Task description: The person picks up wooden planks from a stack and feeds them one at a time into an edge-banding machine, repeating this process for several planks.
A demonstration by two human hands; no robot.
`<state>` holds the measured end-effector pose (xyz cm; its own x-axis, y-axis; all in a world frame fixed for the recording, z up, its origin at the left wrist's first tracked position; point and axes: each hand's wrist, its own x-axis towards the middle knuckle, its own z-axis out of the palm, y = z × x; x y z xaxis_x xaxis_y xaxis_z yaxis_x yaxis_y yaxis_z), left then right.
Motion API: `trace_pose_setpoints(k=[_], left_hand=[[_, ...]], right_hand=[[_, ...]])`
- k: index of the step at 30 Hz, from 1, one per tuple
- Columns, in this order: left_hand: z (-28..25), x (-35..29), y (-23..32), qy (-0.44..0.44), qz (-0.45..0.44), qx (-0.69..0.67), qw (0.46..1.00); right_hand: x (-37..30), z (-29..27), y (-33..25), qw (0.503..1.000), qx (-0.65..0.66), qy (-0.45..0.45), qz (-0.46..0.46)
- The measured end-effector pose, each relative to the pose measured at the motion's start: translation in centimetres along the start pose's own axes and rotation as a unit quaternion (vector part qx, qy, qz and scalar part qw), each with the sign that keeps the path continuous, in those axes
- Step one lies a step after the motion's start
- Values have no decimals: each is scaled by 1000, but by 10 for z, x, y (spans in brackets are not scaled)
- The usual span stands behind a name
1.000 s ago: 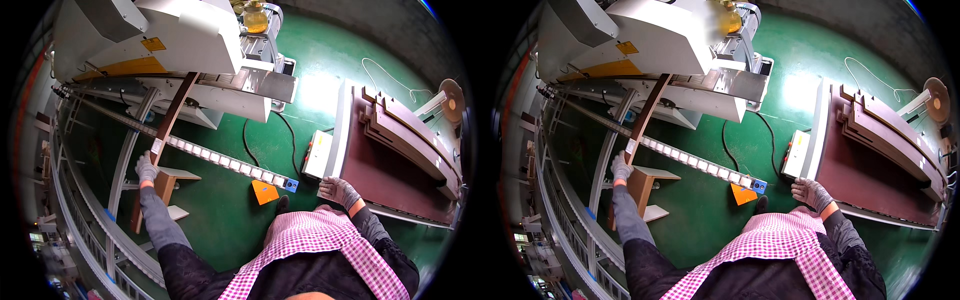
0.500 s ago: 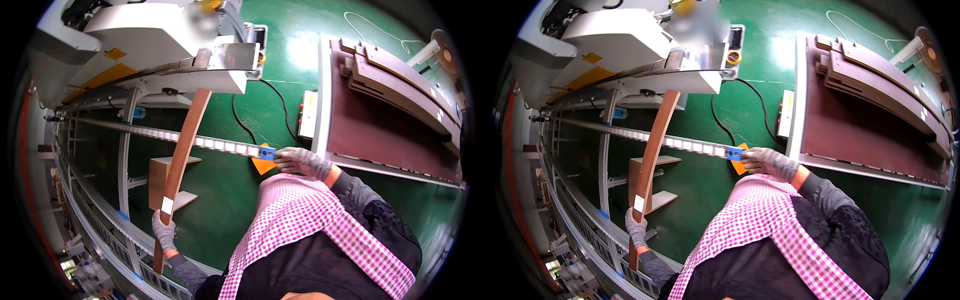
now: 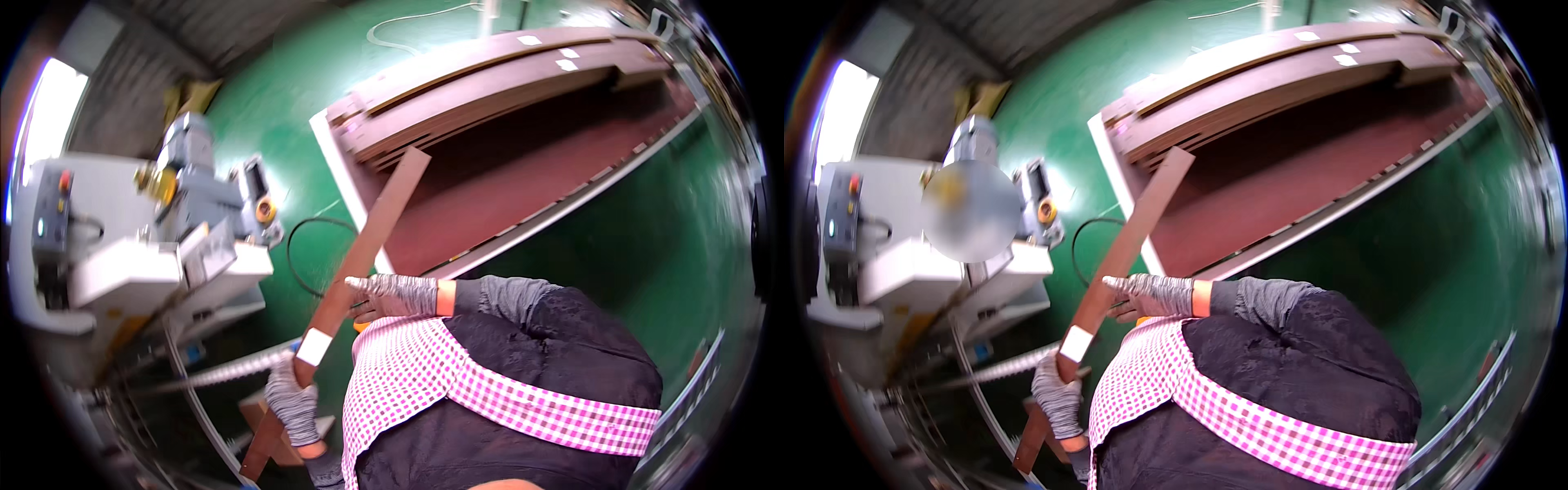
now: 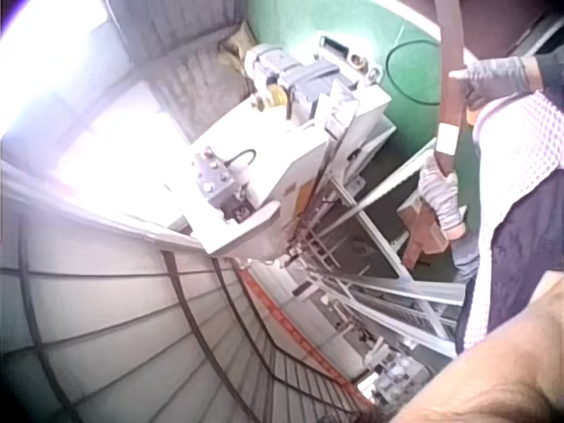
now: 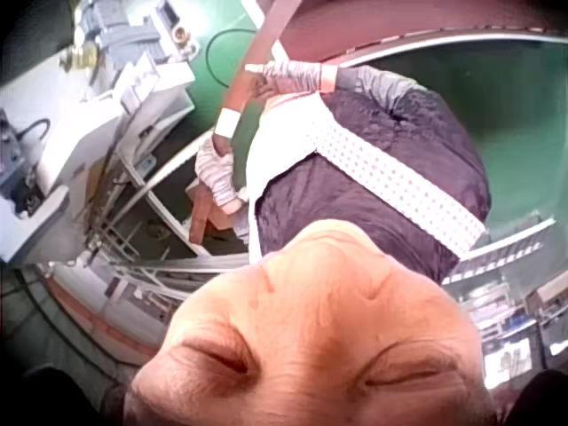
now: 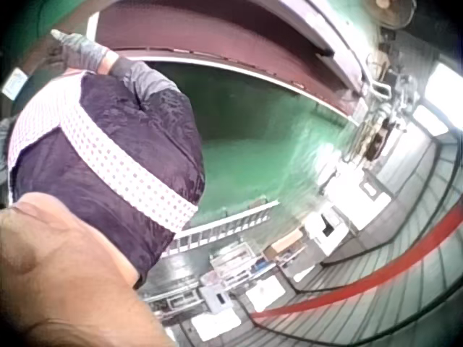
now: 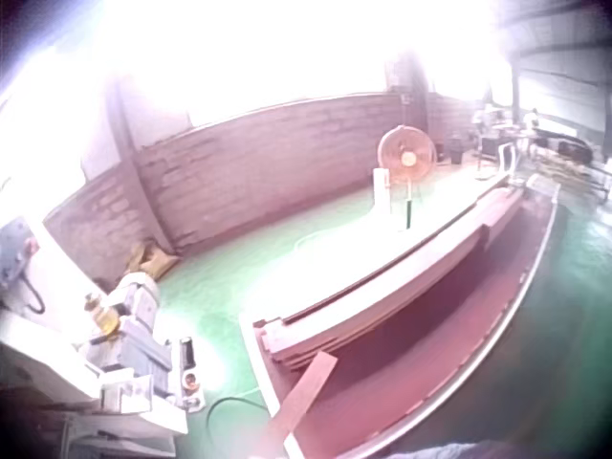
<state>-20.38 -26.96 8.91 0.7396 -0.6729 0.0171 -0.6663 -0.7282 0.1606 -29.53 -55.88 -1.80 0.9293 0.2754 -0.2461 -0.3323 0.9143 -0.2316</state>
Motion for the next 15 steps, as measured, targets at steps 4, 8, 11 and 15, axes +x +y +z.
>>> trace_pose_setpoints(k=[4, 8, 11, 15], left_hand=[[22, 83, 84, -40, 165, -11, 985], [38, 137, 102, -103, 184, 124, 970], [79, 180, 118, -112, 177, 56, 976], [141, 244, 173, -80, 228, 26, 970]], right_hand=[[-56, -66, -56, 976, 46, 121, -176], [-118, -169, -144, 894, 61, 328, -299], [-157, -234, -204, 861, 87, 362, -348], [-185, -271, -255, 830, 149, 378, -383]])
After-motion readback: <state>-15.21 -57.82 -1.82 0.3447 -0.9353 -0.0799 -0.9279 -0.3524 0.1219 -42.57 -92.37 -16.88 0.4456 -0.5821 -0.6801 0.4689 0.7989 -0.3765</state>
